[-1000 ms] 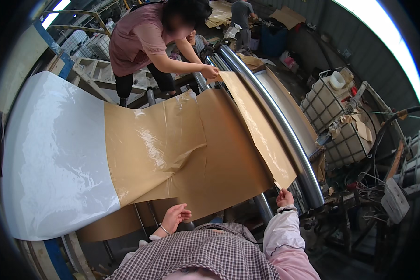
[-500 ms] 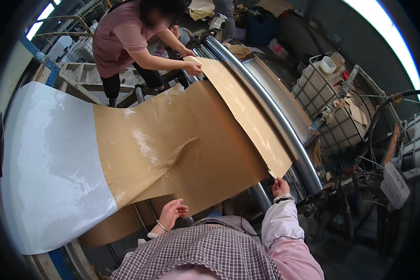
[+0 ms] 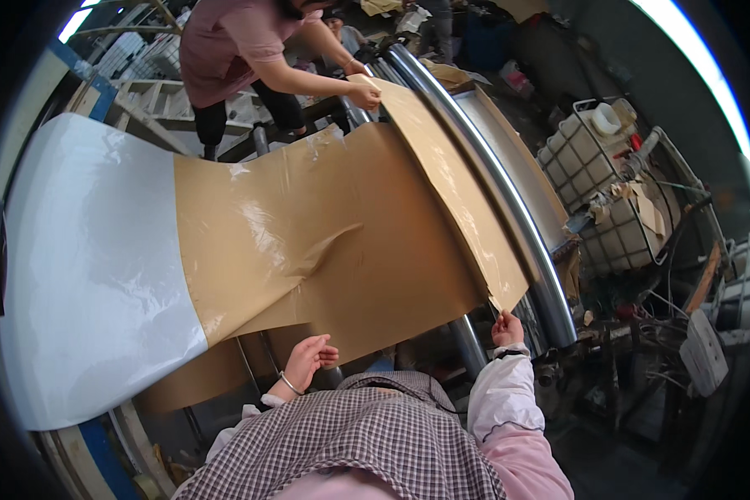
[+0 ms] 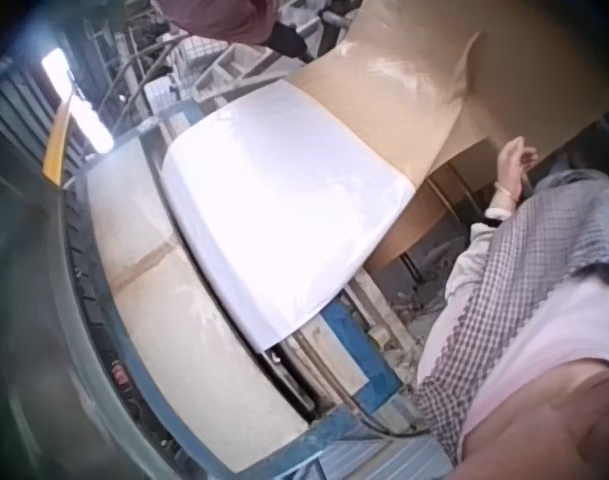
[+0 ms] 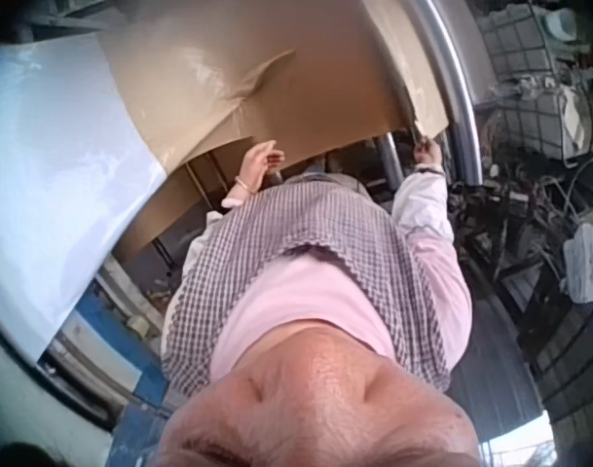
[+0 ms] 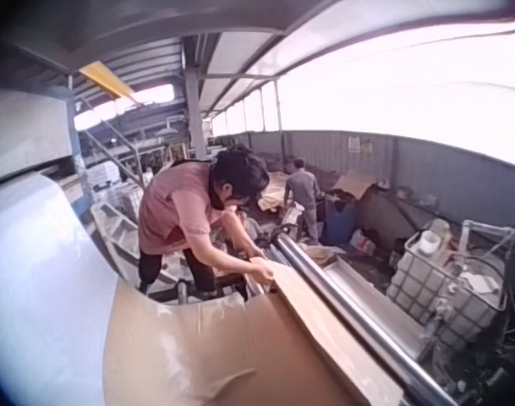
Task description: The person guides a laminated sheet along an industrial roller machine, takes a small blade from a coworker, and slices across the sheet. The person then removes the cut piece and holds the sheet flat over the rollers.
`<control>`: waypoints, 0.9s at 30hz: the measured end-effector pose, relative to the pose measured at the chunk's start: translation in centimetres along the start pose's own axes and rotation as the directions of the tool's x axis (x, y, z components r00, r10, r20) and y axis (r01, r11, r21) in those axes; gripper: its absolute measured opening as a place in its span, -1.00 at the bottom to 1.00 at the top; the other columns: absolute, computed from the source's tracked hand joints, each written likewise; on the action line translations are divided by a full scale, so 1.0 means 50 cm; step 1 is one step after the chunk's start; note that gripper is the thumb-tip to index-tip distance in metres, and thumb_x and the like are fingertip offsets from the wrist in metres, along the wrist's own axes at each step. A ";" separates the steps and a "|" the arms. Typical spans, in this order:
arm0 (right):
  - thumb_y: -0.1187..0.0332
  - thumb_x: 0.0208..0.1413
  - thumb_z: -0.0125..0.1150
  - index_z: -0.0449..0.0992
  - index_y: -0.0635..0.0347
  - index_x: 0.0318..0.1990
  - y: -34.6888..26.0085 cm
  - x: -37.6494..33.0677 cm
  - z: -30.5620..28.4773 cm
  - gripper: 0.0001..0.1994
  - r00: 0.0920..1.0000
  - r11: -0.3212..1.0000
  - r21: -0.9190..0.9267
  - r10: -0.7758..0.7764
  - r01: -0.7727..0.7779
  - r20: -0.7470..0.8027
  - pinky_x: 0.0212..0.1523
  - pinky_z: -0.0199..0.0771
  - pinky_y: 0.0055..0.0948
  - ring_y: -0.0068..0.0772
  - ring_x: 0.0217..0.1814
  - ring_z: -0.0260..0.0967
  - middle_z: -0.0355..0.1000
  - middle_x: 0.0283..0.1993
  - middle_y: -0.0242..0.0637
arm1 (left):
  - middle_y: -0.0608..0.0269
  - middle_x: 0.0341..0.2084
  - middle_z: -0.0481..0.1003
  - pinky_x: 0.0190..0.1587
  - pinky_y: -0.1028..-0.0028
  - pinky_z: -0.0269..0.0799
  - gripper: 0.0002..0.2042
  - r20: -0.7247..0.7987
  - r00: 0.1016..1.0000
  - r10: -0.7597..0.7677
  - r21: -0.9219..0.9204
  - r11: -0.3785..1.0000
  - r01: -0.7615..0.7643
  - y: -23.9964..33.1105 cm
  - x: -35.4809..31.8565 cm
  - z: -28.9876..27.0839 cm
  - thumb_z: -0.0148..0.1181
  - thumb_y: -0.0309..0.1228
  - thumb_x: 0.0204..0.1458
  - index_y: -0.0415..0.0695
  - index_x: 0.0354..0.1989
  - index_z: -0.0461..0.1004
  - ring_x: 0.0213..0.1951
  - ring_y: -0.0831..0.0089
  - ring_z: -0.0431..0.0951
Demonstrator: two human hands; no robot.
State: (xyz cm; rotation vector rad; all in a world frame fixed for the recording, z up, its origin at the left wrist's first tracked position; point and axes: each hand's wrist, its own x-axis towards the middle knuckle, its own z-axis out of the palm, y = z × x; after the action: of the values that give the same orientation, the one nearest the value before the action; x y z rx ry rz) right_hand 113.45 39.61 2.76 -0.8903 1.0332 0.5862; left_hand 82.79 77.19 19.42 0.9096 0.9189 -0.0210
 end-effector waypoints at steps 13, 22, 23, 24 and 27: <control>0.27 0.05 0.07 0.39 -0.02 -0.50 -0.081 0.065 -0.019 -0.87 0.996 0.963 -0.254 0.088 -0.087 -0.007 -0.64 0.34 -0.58 -0.63 -0.62 0.28 0.34 -0.64 -0.55 | 0.06 -0.42 0.49 -0.22 0.40 0.39 -0.58 -0.920 0.287 0.266 0.315 0.938 0.141 -0.196 -0.106 -0.337 0.25 -0.31 -0.27 -0.29 -0.21 0.38 -0.31 0.26 0.49; 0.28 0.09 -0.02 0.38 0.02 -0.47 -0.070 0.053 0.077 -0.86 0.998 0.830 -0.556 -0.023 0.048 0.053 -0.69 0.23 -0.68 -0.68 -0.63 0.24 0.30 -0.66 -0.56 | 0.02 -0.12 0.26 -0.03 0.15 0.17 -0.48 -0.505 -0.652 0.566 0.276 0.821 0.500 0.030 -0.555 -0.539 0.22 -0.41 -0.32 -0.12 -0.08 0.21 -0.02 0.08 0.24; 0.28 0.09 -0.02 0.38 0.02 -0.47 -0.057 0.043 0.085 -0.86 0.998 0.809 -0.586 -0.023 0.053 0.058 -0.69 0.23 -0.68 -0.68 -0.63 0.24 0.30 -0.66 -0.56 | 0.03 -0.05 0.22 0.03 0.18 0.12 -0.43 -0.451 -0.694 0.561 0.230 0.825 0.517 0.062 -0.608 -0.547 0.22 -0.40 -0.31 -0.14 -0.02 0.19 0.03 0.09 0.20; 0.28 0.10 -0.03 0.38 0.02 -0.47 -0.043 0.035 0.100 -0.86 0.998 0.787 -0.615 -0.018 0.056 0.068 -0.69 0.24 -0.68 -0.68 -0.63 0.24 0.30 -0.66 -0.56 | 0.02 0.02 0.17 0.10 0.19 0.05 -0.38 -0.389 -0.692 0.608 0.222 0.791 0.570 0.090 -0.663 -0.550 0.23 -0.40 -0.29 -0.15 0.04 0.14 0.10 0.10 0.14; 0.27 0.11 -0.05 0.38 0.02 -0.46 -0.020 0.008 0.130 -0.85 0.996 0.731 -0.679 -0.002 0.062 0.089 -0.68 0.24 -0.67 -0.68 -0.62 0.25 0.31 -0.66 -0.56 | -0.01 0.10 0.08 0.21 0.15 -0.12 -0.28 -0.112 -0.675 0.729 0.164 0.684 0.711 0.167 -0.810 -0.551 0.23 -0.34 -0.24 -0.23 0.13 0.03 0.18 0.11 0.04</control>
State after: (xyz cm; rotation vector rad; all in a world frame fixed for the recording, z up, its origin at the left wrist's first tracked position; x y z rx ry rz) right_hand 117.49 44.58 4.22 -1.5173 0.7127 1.0003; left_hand 41.72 87.37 45.45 1.8264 3.5322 1.2448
